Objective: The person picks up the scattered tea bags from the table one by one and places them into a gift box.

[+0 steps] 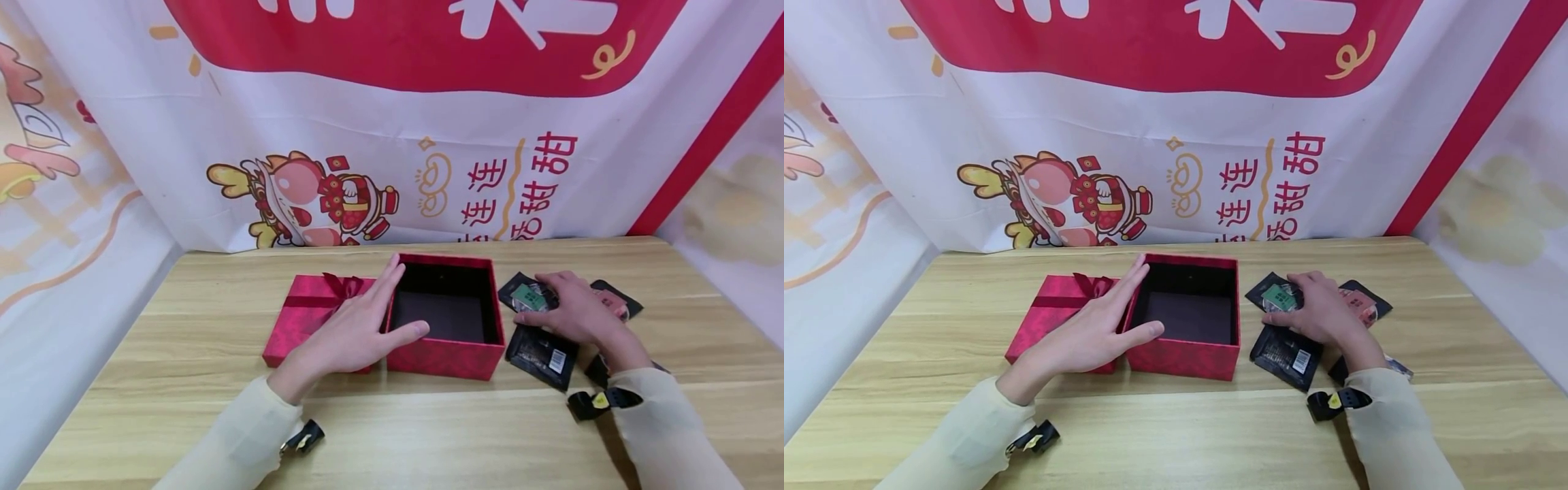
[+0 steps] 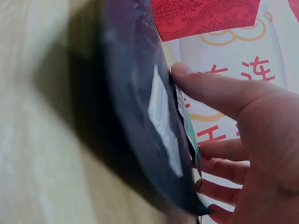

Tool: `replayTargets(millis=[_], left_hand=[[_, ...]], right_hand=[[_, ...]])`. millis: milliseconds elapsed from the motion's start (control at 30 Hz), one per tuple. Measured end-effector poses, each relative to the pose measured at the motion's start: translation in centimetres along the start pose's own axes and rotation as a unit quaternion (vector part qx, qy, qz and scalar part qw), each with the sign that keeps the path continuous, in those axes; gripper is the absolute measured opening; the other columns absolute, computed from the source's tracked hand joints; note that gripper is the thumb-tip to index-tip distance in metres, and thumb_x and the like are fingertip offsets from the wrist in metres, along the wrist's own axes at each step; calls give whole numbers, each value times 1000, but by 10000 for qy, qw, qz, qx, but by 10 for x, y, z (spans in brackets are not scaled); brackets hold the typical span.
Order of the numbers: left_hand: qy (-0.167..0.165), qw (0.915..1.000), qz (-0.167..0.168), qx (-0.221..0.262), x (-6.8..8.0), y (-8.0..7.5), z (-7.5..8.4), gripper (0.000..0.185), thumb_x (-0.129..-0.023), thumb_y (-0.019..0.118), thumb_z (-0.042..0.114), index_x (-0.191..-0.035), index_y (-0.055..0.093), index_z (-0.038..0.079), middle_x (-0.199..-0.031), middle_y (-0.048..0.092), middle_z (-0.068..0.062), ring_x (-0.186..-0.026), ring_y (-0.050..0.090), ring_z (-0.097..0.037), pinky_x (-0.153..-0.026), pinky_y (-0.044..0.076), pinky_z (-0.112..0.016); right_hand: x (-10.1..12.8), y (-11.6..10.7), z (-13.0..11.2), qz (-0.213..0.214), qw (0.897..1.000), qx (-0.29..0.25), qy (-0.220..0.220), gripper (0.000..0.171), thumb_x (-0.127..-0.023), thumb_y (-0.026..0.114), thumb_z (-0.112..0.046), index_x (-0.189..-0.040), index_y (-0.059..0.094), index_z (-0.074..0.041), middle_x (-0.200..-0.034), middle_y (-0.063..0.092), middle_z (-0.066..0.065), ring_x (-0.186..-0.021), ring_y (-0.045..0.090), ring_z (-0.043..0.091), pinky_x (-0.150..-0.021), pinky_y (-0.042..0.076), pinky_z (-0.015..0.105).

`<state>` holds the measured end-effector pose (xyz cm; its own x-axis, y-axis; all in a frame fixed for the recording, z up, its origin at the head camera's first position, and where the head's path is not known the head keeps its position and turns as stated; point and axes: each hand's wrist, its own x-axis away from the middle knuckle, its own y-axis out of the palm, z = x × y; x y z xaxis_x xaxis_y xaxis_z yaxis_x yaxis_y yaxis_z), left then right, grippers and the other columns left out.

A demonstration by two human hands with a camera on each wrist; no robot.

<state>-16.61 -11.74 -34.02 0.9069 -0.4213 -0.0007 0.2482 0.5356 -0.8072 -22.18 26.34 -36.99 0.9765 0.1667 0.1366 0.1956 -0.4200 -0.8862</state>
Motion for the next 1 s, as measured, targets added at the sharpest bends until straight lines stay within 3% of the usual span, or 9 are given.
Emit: replayTargets(millis=[367, 633, 833, 1000], left_hand=[[-2, 10000, 14, 10, 0, 0, -1, 104, -92, 52, 85, -171, 2, 39, -176, -8, 27, -166, 20, -22, -129, 27, -65], [26, 10000, 35, -11, 0, -1, 0, 104, -93, 53, 83, -172, 4, 37, -178, -5, 23, -166, 20, -23, -129, 27, -65], [-5, 10000, 2, -32, 0, 0, 0, 104, -92, 53, 84, -171, 3, 37, -177, -7, 25, -166, 21, -23, -129, 27, -65], [-40, 10000, -21, -24, 0, 1, -1, 104, -92, 51, 85, -171, 1, 39, -176, -9, 26, -165, 22, -23, -128, 29, -64]], right_hand=[[0, 3, -1, 164, 9994, 283, -86, 106, -84, 79, -69, -156, 48, 2, -157, 34, 36, -135, 37, 54, -106, 40, 73], [0, 1, 0, 227, 9995, -15, -214, 102, -85, 82, -62, -156, 46, 2, -153, 41, 35, -130, 40, 49, -105, 41, 70], [3, -7, -7, 179, 9991, -387, 15, 108, -85, 81, -66, -162, 39, -3, -156, 40, 31, -132, 38, 46, -105, 41, 67], [6, -15, -12, 474, 9974, -542, -35, 104, -88, 77, -67, -163, 39, -7, -155, 42, 28, -130, 43, 44, -101, 46, 63]])
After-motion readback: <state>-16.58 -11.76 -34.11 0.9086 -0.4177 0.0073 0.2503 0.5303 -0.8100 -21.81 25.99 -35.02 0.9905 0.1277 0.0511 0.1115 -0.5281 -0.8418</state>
